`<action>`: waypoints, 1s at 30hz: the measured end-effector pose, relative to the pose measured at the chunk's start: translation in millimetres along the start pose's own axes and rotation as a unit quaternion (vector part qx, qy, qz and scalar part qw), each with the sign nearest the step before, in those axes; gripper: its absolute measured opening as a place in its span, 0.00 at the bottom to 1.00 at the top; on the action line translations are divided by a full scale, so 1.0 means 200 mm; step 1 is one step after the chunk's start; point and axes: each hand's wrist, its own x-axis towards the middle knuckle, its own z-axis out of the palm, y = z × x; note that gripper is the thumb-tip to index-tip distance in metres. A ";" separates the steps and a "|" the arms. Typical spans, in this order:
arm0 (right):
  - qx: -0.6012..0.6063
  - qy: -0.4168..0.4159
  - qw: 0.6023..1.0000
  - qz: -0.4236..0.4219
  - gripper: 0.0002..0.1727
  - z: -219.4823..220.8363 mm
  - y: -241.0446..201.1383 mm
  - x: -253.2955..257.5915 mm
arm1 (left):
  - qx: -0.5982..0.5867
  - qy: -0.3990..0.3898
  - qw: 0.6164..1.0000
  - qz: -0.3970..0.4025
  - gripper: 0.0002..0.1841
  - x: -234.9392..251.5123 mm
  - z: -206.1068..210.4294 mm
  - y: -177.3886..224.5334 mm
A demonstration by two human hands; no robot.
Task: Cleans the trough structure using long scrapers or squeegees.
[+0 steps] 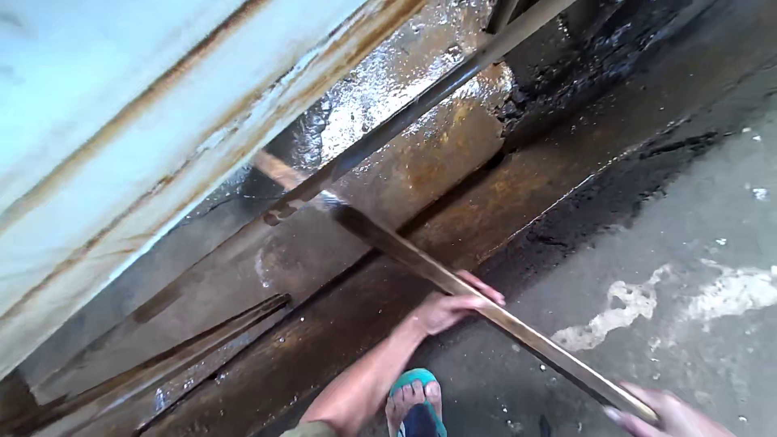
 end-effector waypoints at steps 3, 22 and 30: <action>-0.065 -0.034 0.994 -0.078 0.34 -0.08 -0.50 0.45 | 0.021 0.146 0.984 0.104 0.10 -0.13 -0.29 0.35; 0.338 -0.144 0.913 -0.178 0.13 -0.21 -1.50 1.14 | 0.150 0.253 0.895 0.334 0.43 0.17 -0.97 1.28; 0.475 -0.049 0.871 -0.117 0.12 -0.06 -0.82 0.56 | 0.206 0.083 0.960 0.171 0.21 0.53 -0.56 0.79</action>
